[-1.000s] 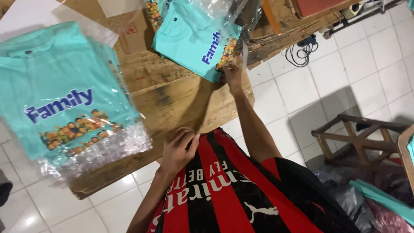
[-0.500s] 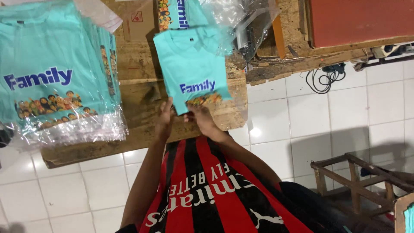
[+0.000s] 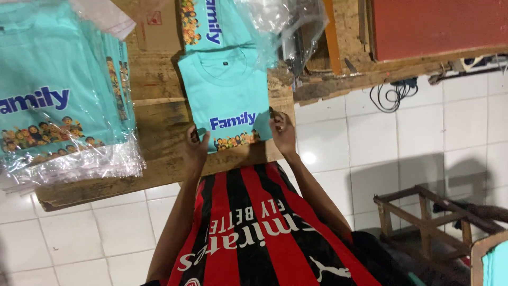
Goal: Folding printed t-shirts and inserting them into plastic bags for packaging
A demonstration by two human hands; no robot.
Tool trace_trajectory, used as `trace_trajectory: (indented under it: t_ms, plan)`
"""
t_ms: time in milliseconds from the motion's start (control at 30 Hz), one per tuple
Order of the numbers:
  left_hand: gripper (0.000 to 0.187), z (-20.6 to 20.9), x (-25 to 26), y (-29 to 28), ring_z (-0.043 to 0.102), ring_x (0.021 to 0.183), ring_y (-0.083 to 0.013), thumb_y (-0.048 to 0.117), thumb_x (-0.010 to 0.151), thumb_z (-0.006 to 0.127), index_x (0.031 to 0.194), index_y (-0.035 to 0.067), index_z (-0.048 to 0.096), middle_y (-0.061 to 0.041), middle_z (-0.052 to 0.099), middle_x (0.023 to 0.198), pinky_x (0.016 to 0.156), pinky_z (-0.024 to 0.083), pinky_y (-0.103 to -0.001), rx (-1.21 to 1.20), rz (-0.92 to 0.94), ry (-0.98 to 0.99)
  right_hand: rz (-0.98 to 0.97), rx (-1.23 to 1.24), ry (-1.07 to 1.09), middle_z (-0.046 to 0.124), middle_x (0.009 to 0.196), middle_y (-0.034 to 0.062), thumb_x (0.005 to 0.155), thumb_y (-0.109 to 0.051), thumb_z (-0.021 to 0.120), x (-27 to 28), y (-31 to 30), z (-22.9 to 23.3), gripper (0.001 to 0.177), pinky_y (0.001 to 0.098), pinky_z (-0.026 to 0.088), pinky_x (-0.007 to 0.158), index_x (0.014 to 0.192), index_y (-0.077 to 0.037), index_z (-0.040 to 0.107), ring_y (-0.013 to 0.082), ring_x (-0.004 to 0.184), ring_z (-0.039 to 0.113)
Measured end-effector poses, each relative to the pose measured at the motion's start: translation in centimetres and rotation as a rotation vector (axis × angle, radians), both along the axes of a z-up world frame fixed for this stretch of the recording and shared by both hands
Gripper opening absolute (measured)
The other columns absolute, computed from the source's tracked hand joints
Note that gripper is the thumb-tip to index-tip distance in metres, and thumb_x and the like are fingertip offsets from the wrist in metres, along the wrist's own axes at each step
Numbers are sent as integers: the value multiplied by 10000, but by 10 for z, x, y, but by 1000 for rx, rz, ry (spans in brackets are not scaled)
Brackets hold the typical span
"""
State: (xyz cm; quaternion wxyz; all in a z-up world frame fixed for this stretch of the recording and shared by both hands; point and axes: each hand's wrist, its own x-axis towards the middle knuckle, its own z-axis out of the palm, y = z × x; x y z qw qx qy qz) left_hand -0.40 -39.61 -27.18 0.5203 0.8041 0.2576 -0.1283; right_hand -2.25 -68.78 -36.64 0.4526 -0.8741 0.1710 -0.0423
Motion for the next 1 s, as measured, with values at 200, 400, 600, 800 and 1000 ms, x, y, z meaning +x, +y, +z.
trace_trajectory:
  t_ms: [200,400,600,800,1000]
  plan:
    - [571,-57,10,6,666,1127,-382,329,866,845,1264,-8,613,-254,660,1128,926,546,-532,-38,48,17,142,423,196,528,812,-2,1006,-334,701,38,23,-7,236,408,487,688,990,-137,571,153,718,596]
    - [503,-21,3,49,686,1122,-337,381,876,840,1239,76,671,-197,708,1152,938,559,-508,-115,27,29,251,384,379,571,682,13,955,-409,745,37,46,57,331,342,481,578,861,-134,585,130,570,559]
    - [680,-26,-4,45,584,1268,-479,490,940,700,1333,-60,624,-343,643,1293,1105,443,-596,-115,-15,188,188,-87,-225,511,1161,187,971,54,599,103,111,105,340,506,611,880,1295,1,512,428,1047,634]
    - [534,-89,-28,67,686,996,-405,391,894,820,1101,-96,748,-366,700,990,859,531,-489,74,-97,-275,546,-219,-508,653,934,42,975,-85,660,295,205,77,75,441,566,863,958,-157,647,318,938,664]
    - [599,-10,16,83,737,1040,-218,549,869,661,1348,189,643,-69,763,1204,888,578,-352,-253,-201,255,760,-282,-422,586,1145,121,659,114,602,423,278,39,504,534,507,821,1127,-68,644,385,1072,537]
